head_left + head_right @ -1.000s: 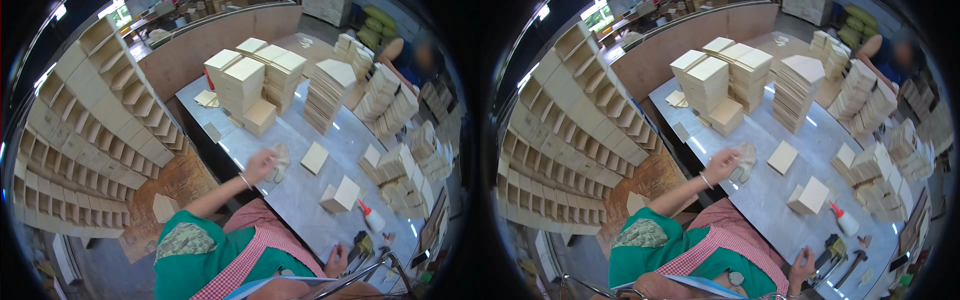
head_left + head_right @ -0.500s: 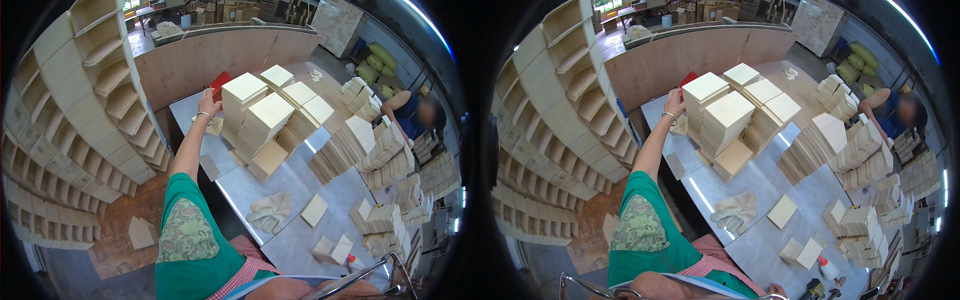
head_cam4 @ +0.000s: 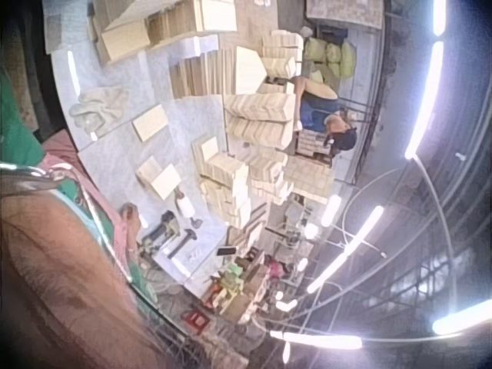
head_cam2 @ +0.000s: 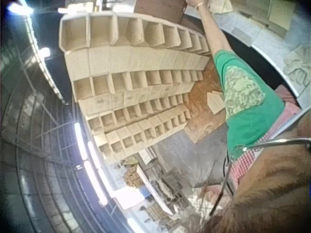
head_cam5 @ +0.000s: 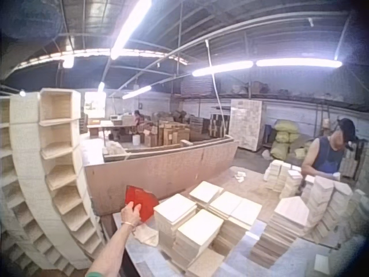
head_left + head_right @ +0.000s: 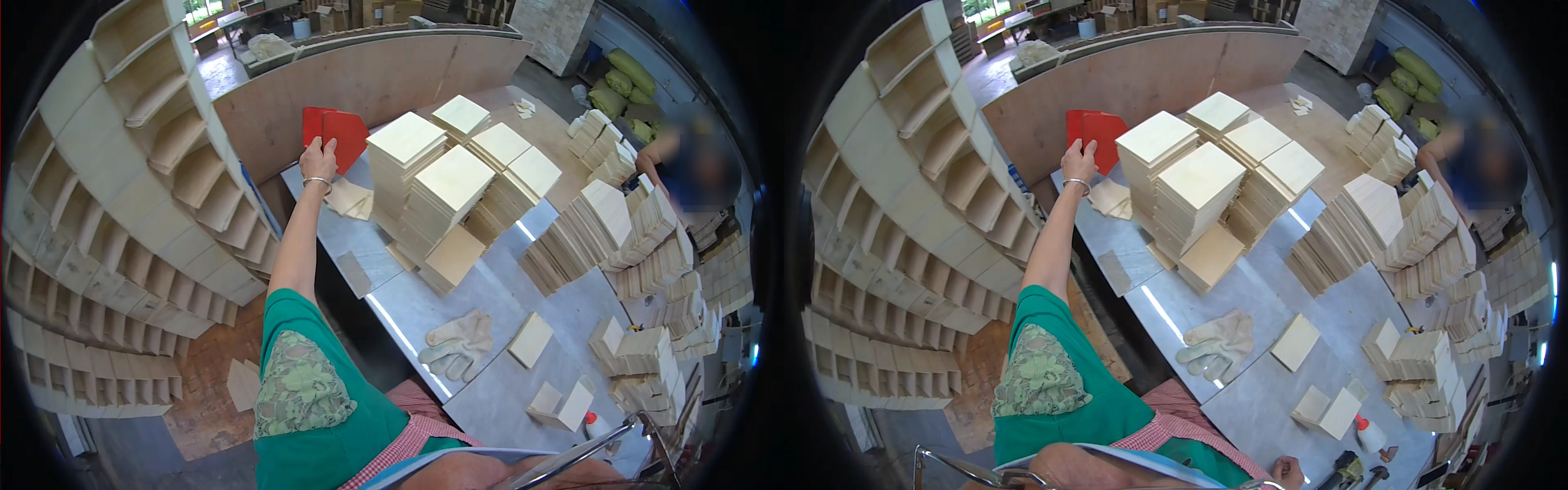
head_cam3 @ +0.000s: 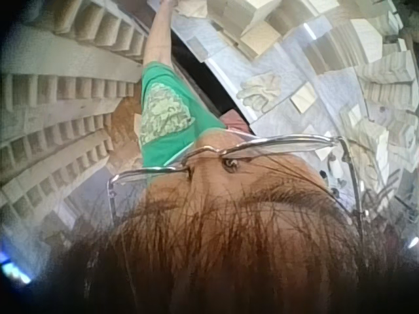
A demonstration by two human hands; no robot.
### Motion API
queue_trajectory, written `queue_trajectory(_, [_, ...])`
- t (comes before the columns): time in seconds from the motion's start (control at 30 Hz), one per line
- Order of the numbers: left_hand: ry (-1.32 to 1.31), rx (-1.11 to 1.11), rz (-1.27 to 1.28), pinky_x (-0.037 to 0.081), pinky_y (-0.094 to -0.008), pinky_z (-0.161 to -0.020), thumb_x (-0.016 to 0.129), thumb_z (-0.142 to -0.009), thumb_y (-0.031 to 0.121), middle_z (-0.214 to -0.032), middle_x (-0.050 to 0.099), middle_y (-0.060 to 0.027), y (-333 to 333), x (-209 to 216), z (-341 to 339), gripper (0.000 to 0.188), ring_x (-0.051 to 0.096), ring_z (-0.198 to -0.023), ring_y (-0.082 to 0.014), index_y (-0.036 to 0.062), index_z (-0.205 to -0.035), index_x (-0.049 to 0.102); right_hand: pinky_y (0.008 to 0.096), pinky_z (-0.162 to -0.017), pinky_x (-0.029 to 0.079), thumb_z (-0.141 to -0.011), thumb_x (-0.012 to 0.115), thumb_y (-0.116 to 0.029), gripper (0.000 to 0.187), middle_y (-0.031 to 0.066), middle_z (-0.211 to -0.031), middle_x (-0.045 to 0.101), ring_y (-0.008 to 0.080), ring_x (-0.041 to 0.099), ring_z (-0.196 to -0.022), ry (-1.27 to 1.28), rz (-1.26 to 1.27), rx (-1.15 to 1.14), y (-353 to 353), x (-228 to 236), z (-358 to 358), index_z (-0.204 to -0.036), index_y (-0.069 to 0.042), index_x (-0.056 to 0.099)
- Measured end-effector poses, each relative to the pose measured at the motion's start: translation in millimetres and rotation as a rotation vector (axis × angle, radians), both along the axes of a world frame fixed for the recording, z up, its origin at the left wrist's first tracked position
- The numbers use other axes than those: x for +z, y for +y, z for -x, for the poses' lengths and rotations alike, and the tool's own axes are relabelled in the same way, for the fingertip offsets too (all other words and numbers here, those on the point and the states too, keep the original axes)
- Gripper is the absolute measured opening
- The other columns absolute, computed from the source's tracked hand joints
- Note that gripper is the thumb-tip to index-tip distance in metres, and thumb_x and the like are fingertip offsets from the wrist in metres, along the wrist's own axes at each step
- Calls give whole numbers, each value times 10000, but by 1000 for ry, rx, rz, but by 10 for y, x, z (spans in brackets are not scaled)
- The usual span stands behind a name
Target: The worker assembles small wooden birdhouse-shaped boxes using glue and a pneumatic nail gun.
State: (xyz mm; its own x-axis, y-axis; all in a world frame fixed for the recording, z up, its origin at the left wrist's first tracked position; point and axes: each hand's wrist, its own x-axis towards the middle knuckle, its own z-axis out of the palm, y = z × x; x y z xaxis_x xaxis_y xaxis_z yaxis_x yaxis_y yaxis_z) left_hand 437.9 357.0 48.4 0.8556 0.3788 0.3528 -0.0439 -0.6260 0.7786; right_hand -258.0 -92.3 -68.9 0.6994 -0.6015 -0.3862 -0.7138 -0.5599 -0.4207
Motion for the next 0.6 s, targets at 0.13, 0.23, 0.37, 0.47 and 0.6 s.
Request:
queue_trajectory(0.13, [-98,-38,217,502,-366,-566,542,-933,307,-667,621,-166,166,458,426,311,647,-533,-233,16,-822,547,351,-684,511,-894,569,-222,209,151,-826,662,247,652,-749,-190,-86,49,59,83,-201,-1054,-91,600])
queue_trajectory(0.23, [-192,-71,350,480,-308,-452,526,-951,274,-643,614,-113,278,725,665,287,626,-482,-164,14,-836,561,363,-690,512,-896,568,-249,228,158,-826,662,250,654,-753,-330,984,808,-20,-75,-237,-1055,-89,598])
queue_trajectory(0.37, [-354,-250,570,426,-210,-364,528,-954,168,-683,617,-47,147,1083,898,170,581,-470,-92,6,-927,575,354,-701,510,-869,605,-303,283,151,-830,659,262,643,-751,-154,-19,32,-76,-141,-110,-1037,-76,601])
queue_trajectory(0.47, [-441,-313,665,422,-192,-394,545,-947,114,-748,625,-50,326,1331,1198,140,564,-499,-74,-14,-1001,564,310,-647,497,-865,626,-234,211,94,-757,639,184,605,-689,-257,-31,-33,-142,-423,-113,-982,-57,621])
queue_trajectory(0.6, [-479,-441,700,418,-188,-368,561,-937,115,-746,624,-61,118,1587,1402,136,554,-474,-70,-14,-973,538,250,-574,478,-861,653,-142,119,17,-661,613,79,555,-608,-394,-23,-192,-162,-697,4,-907,-32,648])
